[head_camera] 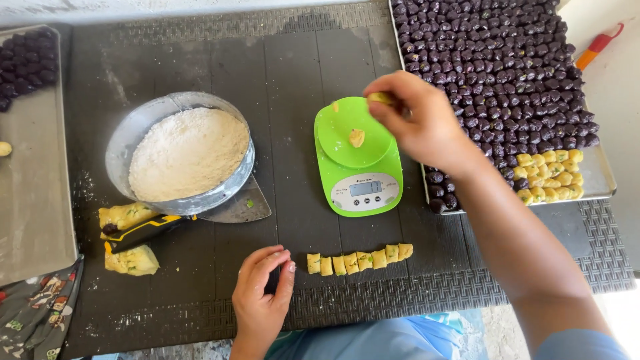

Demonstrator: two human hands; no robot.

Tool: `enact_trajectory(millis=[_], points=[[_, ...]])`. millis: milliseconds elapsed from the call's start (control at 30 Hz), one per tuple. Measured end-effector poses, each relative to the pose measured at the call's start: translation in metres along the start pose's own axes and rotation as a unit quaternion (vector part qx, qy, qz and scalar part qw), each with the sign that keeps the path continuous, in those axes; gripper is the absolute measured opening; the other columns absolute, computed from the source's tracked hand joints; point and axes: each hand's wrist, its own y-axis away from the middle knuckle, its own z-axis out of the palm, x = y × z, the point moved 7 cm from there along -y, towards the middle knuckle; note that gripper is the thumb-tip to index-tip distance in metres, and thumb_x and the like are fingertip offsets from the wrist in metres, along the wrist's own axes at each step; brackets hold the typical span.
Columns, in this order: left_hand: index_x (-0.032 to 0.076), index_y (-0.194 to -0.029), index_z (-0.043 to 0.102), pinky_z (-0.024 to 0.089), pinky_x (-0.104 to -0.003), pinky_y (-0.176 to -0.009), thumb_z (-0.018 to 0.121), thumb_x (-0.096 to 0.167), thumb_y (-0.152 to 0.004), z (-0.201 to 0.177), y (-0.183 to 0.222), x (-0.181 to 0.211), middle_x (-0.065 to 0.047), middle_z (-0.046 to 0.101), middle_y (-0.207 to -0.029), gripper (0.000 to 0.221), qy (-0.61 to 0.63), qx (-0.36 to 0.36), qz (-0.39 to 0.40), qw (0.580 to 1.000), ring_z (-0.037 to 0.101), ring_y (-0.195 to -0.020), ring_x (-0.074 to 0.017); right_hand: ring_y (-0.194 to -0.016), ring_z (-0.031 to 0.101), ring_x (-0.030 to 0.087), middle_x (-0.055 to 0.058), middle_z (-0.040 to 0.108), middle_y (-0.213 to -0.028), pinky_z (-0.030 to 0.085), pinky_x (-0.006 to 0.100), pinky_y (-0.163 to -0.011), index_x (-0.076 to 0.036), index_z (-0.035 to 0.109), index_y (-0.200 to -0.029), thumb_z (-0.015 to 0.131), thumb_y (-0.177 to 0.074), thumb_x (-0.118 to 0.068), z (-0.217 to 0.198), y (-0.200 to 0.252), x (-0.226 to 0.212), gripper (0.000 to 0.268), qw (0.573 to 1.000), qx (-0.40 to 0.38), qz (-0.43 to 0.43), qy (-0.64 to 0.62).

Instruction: Rolling dough into ropes, cutting them into small uniform pieces using a scraper, and arranging the portions on a baking tray.

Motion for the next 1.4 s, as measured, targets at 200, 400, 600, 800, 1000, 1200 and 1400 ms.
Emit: enact_trajectory(millis=[200, 400, 600, 800, 1000, 1200, 1400], points=[[0.008, -0.109, 0.072, 0.063, -0.030, -0.093, 0.070, 0.014, -0.097, 0.008, 0.009, -0.015, -0.007, 0.080, -0.115, 0.013, 0.018, -0.017, -0.009, 1.000, 0.078, -0.103, -0.0174, -0.064, 0.039, 0.005, 0.006, 0.067, -0.109, 0.031, 0.019, -0.055, -0.008, 0.071, -0.122, 0.077, -0.095, 0.001, -0.055, 0.077, 0.034, 0.028, 0.991, 0.005, 0.105, -0.081], [0.007, -0.121, 0.076, 0.063, -0.033, -0.095, 0.065, 0.013, -0.101, 0.021, -0.018, 0.004, -0.008, 0.075, -0.117, 0.024, 0.022, -0.148, 0.039, 0.988, 0.074, -0.106, -0.0209, -0.075, 0.072, 0.023, 0.020, 0.077, -0.099, 0.065, 0.033, -0.066, 0.004, 0.056, -0.147, 0.068, -0.094, -0.003, -0.042, 0.099, 0.064, 0.055, 0.945, -0.034, 0.243, -0.215], [0.006, -0.136, 0.067, 0.050, -0.046, -0.092, 0.071, 0.019, -0.099, 0.047, 0.009, 0.007, -0.009, 0.066, -0.129, 0.040, -0.147, -0.255, 0.130, 0.947, 0.064, -0.109, -0.0266, -0.090, 0.071, 0.020, 0.009, 0.074, -0.116, 0.054, 0.034, -0.088, -0.006, 0.080, -0.116, 0.089, -0.089, -0.024, 0.005, -0.013, 0.040, 0.034, 0.986, -0.031, -0.059, 0.152], [0.012, -0.134, 0.069, 0.049, -0.043, -0.083, 0.075, 0.021, -0.096, 0.034, 0.021, -0.004, -0.003, 0.066, -0.112, 0.040, -0.152, -0.189, 0.072, 0.967, 0.066, -0.103, -0.0218, -0.074, 0.065, 0.044, 0.012, 0.054, -0.098, 0.053, 0.055, -0.064, -0.014, 0.079, -0.101, 0.058, -0.101, -0.019, 0.106, -0.077, 0.063, 0.022, 0.922, -0.263, -0.006, 0.284], [0.017, -0.123, 0.079, 0.057, -0.031, -0.096, 0.080, 0.026, -0.090, -0.007, 0.020, -0.017, -0.002, 0.074, -0.117, 0.035, -0.072, -0.025, -0.043, 0.996, 0.073, -0.106, -0.0161, -0.080, 0.056, 0.015, -0.001, 0.062, -0.091, 0.044, 0.033, -0.073, -0.016, 0.067, -0.093, 0.089, -0.088, -0.031, 0.030, -0.061, 0.037, 0.027, 0.983, -0.143, 0.020, 0.113], [0.010, -0.124, 0.077, 0.063, -0.026, -0.086, 0.078, 0.017, -0.090, -0.006, 0.006, -0.021, -0.006, 0.072, -0.117, 0.035, 0.035, -0.007, -0.095, 0.995, 0.073, -0.089, -0.0140, -0.058, 0.064, 0.016, 0.018, 0.077, -0.097, 0.056, 0.026, -0.048, 0.010, 0.058, -0.136, 0.055, -0.107, 0.001, -0.034, -0.003, 0.032, 0.030, 0.974, -0.106, 0.107, -0.172], [0.003, -0.142, 0.060, 0.063, -0.030, -0.093, 0.074, 0.015, -0.095, 0.007, 0.000, -0.011, -0.013, 0.072, -0.121, 0.050, 0.034, 0.009, -0.026, 0.999, 0.072, -0.108, -0.0196, -0.058, 0.047, 0.015, 0.001, 0.047, -0.064, 0.039, 0.029, -0.052, -0.010, 0.050, -0.069, 0.041, -0.111, -0.049, -0.019, 0.050, 0.036, 0.058, 0.996, 0.013, -0.064, -0.062]])
